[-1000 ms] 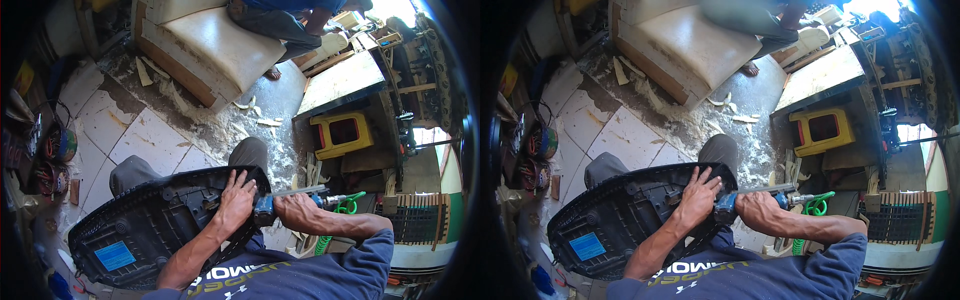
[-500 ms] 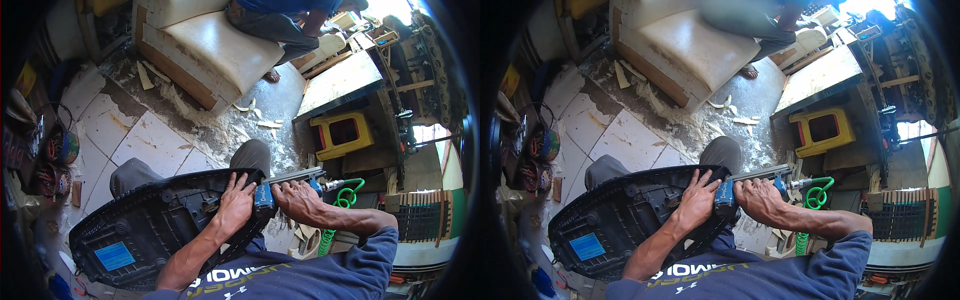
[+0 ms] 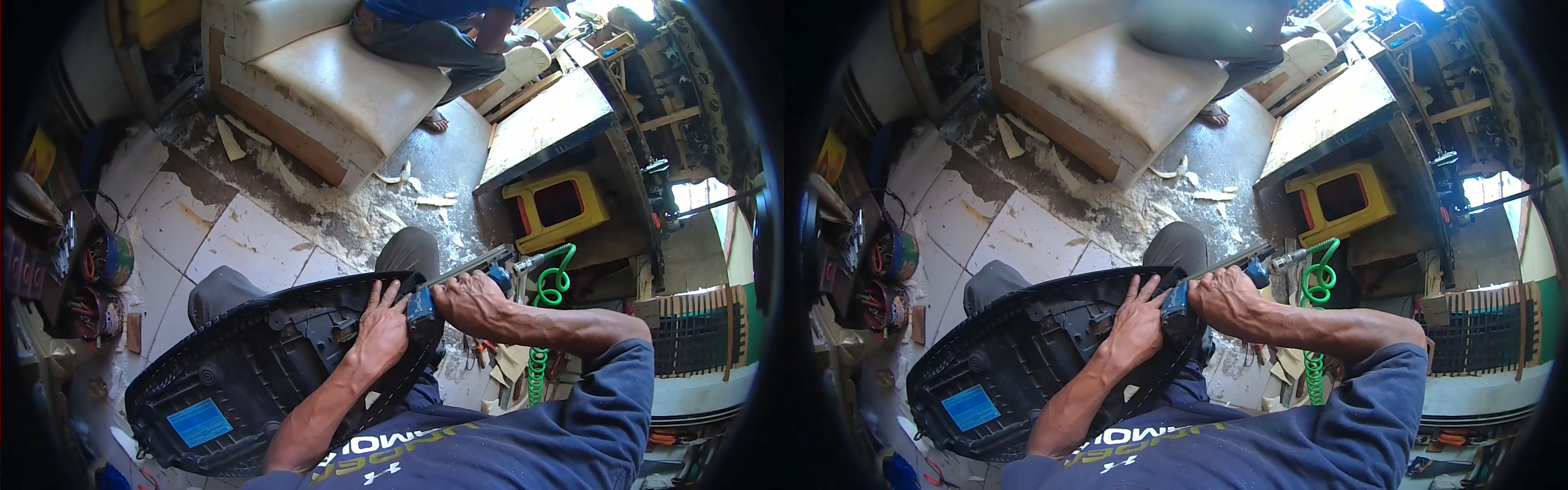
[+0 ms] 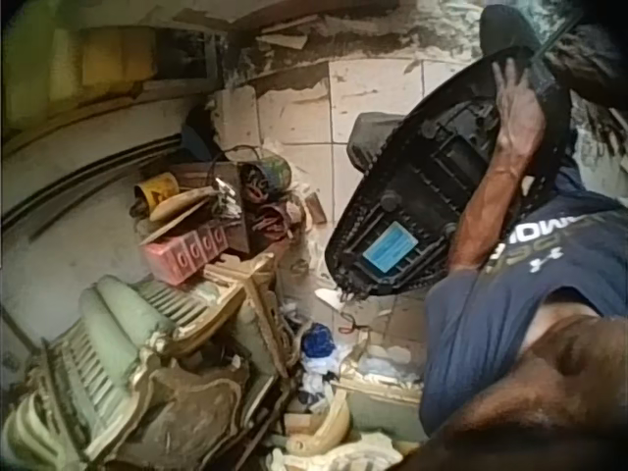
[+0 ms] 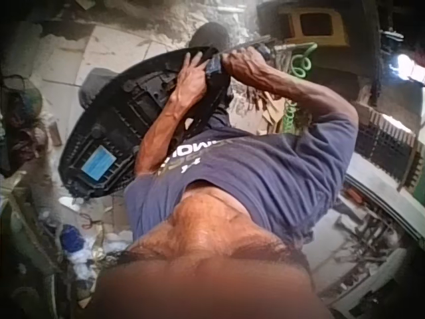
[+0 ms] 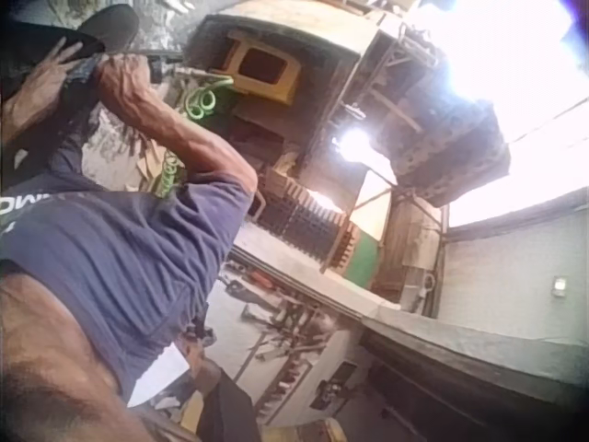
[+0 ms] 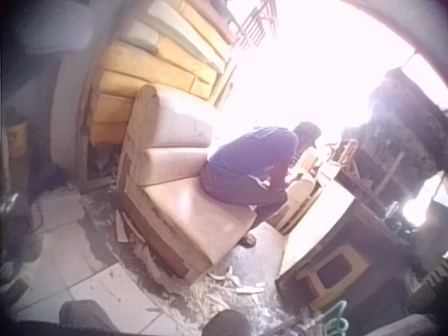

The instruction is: The person reupholsters a motorcycle seat by removing old staples with a tool, stretching a new black cover over the seat frame, and securing it using a pneumatic stapler. They trim excess material with shears and handle foam padding to ensure a smooth finish.

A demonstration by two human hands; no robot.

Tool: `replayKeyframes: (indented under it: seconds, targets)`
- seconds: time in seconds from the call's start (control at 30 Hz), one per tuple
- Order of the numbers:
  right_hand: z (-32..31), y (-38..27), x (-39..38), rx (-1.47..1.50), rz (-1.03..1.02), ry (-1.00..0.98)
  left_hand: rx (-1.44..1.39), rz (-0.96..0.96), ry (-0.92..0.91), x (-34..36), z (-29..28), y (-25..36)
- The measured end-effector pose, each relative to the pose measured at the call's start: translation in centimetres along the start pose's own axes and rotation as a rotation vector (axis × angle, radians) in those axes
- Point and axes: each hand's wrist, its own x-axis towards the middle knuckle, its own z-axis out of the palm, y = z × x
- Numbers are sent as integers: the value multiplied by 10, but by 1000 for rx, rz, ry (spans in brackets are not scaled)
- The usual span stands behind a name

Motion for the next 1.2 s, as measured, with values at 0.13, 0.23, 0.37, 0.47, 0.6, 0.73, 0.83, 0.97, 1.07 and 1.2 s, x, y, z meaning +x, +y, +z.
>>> replayKeyframes:
  seconds: [0.13, 0.23, 0.37, 0.47, 0.6, 0.73, 0.83, 0.97, 1.07, 1.2]
  targets:
    - [-6, 36, -19, 300, 42, -36, -21, 6, -25, 5, -21, -1]
    - [58, 71, -63, 902, 223, 159, -52, -34, -31, 0, -32, -4]
    - [240, 43, -76, 1340, 816, 151, -70, -115, -74, 13, -47, -7]
    - [387, -33, -61, 1375, 932, 342, -102, -120, -65, 25, -57, 2]
    - [478, -113, -40, 1016, 954, 228, -90, -166, 32, 56, -79, 28]
    - [473, -69, -25, 1340, 773, -91, 458, -131, -185, 107, -79, 57]
    - [511, -12, -23, 1198, 1404, 127, 218, -370, -595, 134, -76, 41]
    - [608, 34, -55, 903, 1674, 74, 70, -326, -724, 154, -83, 4]
    - [664, 41, -86, 1033, 1723, -87, -54, -469, -920, 169, -83, -28]
    - [610, 46, -75, 1052, 1659, -178, -196, -605, -920, 154, -93, -36]
